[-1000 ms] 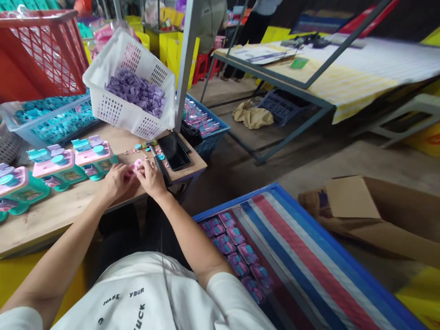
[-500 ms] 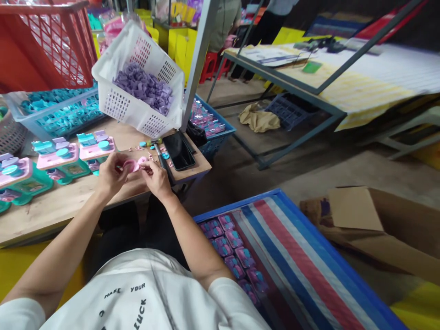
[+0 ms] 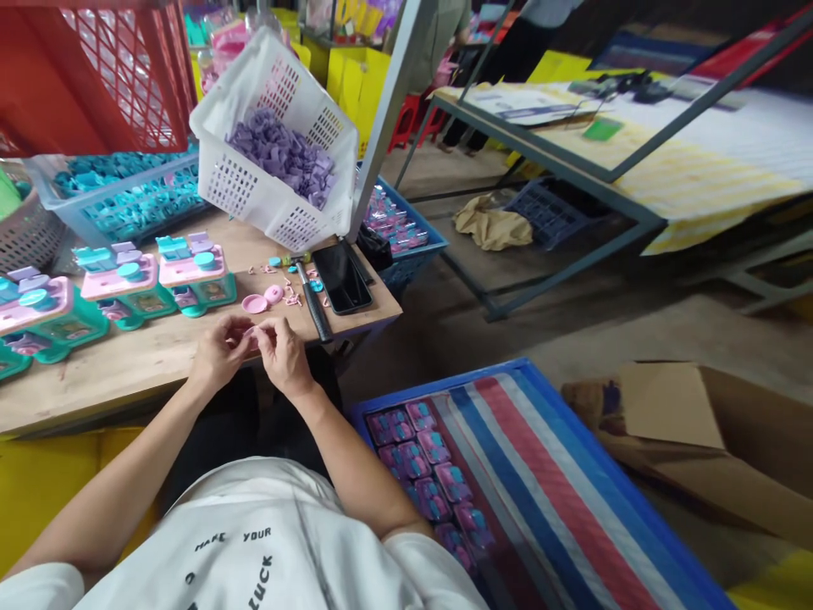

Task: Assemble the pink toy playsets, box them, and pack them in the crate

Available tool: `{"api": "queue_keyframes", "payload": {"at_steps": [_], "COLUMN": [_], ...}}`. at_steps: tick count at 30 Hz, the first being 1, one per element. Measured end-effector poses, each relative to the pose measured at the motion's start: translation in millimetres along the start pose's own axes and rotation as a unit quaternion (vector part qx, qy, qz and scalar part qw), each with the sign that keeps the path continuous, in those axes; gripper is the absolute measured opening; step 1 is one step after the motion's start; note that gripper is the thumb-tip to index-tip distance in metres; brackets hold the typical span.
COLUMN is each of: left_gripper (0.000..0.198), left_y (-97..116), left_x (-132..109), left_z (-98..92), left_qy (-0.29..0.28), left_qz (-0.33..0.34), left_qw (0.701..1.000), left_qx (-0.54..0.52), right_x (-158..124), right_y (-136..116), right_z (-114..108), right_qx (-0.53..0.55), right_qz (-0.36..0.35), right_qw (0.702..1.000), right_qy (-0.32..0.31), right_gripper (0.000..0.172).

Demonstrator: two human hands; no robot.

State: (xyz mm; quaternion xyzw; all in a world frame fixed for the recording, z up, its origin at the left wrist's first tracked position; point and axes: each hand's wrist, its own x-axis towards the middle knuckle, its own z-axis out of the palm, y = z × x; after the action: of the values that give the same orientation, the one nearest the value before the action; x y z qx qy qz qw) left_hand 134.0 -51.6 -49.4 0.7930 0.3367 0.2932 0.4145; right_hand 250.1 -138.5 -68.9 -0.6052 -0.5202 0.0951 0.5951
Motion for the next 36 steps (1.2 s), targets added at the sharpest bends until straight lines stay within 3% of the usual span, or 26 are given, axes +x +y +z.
{"api": "queue_keyframes", "payload": {"at_steps": [3, 5, 9, 16, 19, 24, 28, 36], "left_gripper": [0.012, 0.016, 0.025, 0.024, 0.015, 0.023, 0.021, 0.012], "left_y": [-2, -1, 3, -4, -3, 3, 4, -1], "left_x": [1, 1, 3, 8, 5, 0, 1, 1], "left_z": [-0.3, -0.6, 2.3, 11.0, 11.7, 13.7, 16.2, 20.2], "left_qy": [0.012, 0.017, -0.025, 0.036, 0.048, 0.039, 0.033, 0.068], "left_qz": [0.075, 0.135, 0.137, 0.099, 0.091, 0.076, 0.047, 0.051], "left_qw": [0.992, 0.97, 0.937, 0.983, 0.972, 0.942, 0.945, 0.963], "left_qx": [0.098, 0.201, 0.321, 0.152, 0.213, 0.326, 0.322, 0.256], "right_x": [0, 0, 2, -3, -7, -12, -8, -4], "right_y": [6, 7, 5, 9, 10, 12, 9, -6], "right_z": [-5, -9, -12, -10, -12, -17, -23, -18], "right_qx": [-0.065, -0.129, -0.155, -0.2, -0.223, -0.254, -0.246, -0.109], "right_qz": [-0.011, -0.03, -0.038, -0.053, -0.066, -0.078, -0.051, -0.019], "right_qw": [0.998, 0.991, 0.987, 0.978, 0.972, 0.964, 0.968, 0.994], "right_qy": [0.007, 0.02, 0.03, -0.035, -0.028, -0.002, -0.012, 0.002], "right_gripper": [0.019, 0.022, 0.022, 0.025, 0.025, 0.023, 0.021, 0.017]}}
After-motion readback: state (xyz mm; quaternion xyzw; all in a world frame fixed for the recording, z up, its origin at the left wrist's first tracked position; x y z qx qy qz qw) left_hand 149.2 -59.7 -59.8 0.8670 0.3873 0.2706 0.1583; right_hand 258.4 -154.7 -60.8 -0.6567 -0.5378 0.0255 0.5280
